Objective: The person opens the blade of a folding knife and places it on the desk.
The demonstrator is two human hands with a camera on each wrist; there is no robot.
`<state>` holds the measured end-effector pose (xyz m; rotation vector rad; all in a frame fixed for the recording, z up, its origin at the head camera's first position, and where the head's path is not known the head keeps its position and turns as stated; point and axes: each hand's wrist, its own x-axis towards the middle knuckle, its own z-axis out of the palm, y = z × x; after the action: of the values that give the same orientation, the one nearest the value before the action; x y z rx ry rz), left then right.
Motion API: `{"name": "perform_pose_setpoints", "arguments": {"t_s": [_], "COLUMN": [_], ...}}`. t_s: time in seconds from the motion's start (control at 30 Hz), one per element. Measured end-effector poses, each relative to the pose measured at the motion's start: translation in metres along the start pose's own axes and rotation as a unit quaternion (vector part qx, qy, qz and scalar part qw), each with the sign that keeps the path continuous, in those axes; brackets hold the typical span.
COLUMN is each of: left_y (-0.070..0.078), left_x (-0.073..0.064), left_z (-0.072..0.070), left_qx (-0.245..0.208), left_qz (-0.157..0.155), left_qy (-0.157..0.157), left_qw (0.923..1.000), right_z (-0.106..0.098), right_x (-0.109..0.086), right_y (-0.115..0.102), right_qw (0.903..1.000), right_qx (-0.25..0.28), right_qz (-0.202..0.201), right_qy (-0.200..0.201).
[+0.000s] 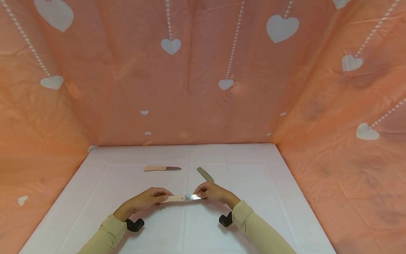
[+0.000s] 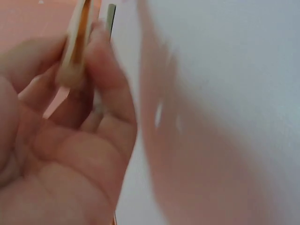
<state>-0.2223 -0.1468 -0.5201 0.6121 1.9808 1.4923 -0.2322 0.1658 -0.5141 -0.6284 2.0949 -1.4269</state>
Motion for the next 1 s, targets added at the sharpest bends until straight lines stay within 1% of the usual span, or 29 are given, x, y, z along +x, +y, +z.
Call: {"name": "perform_pose_setpoints", "arguments": {"t_s": [0.1, 0.2, 0.33, 0.47, 0.57, 0.67, 0.73, 0.8, 0.87, 0.9, 1.0], "left_y": [0.000, 0.001, 0.004, 0.007, 0.009, 0.012, 0.012, 0.012, 0.012, 0.011, 0.009], "left_x": [-0.001, -0.001, -0.002, -0.004, -0.005, -0.005, -0.005, -0.005, -0.006, -0.007, -0.008], "left_z": [-0.002, -0.005, -0.008, -0.014, -0.019, -0.023, -0.026, -0.028, -0.030, -0.032, -0.035], "left_qx": [0.016, 0.022, 0.017, 0.004, -0.024, -0.062, -0.099, -0.125, -0.154, -0.163, -0.181], "left_qz": [0.008, 0.017, 0.019, 0.010, 0.004, 0.001, 0.008, 0.011, 0.012, 0.016, 0.007], "left_qy": [0.049, 0.090, 0.133, 0.172, 0.200, 0.232, 0.248, 0.261, 0.270, 0.271, 0.289], "left_qw": [0.9987, 0.9955, 0.9908, 0.9850, 0.9794, 0.9708, 0.9637, 0.9571, 0.9504, 0.9487, 0.9401], "right_z": [0.000, 0.000, 0.001, 0.002, 0.002, 0.003, 0.004, 0.006, 0.007, 0.008, 0.011], "right_x": [0.003, 0.006, 0.010, 0.015, 0.019, 0.018, 0.021, 0.025, 0.032, 0.036, 0.044], "right_y": [0.000, -0.002, -0.007, -0.012, -0.018, -0.032, -0.034, -0.033, -0.027, -0.023, -0.021], "right_qw": [0.9996, 0.9978, 0.9941, 0.9874, 0.9809, 0.9771, 0.9749, 0.9726, 0.9695, 0.9679, 0.9621], "right_qx": [0.022, 0.046, 0.060, 0.073, 0.098, 0.128, 0.146, 0.162, 0.172, 0.175, 0.189], "right_qz": [-0.004, -0.007, -0.010, -0.022, -0.031, -0.030, -0.029, -0.026, -0.027, -0.029, -0.031], "right_qy": [0.019, 0.047, 0.090, 0.139, 0.165, 0.167, 0.165, 0.165, 0.172, 0.178, 0.194]}}
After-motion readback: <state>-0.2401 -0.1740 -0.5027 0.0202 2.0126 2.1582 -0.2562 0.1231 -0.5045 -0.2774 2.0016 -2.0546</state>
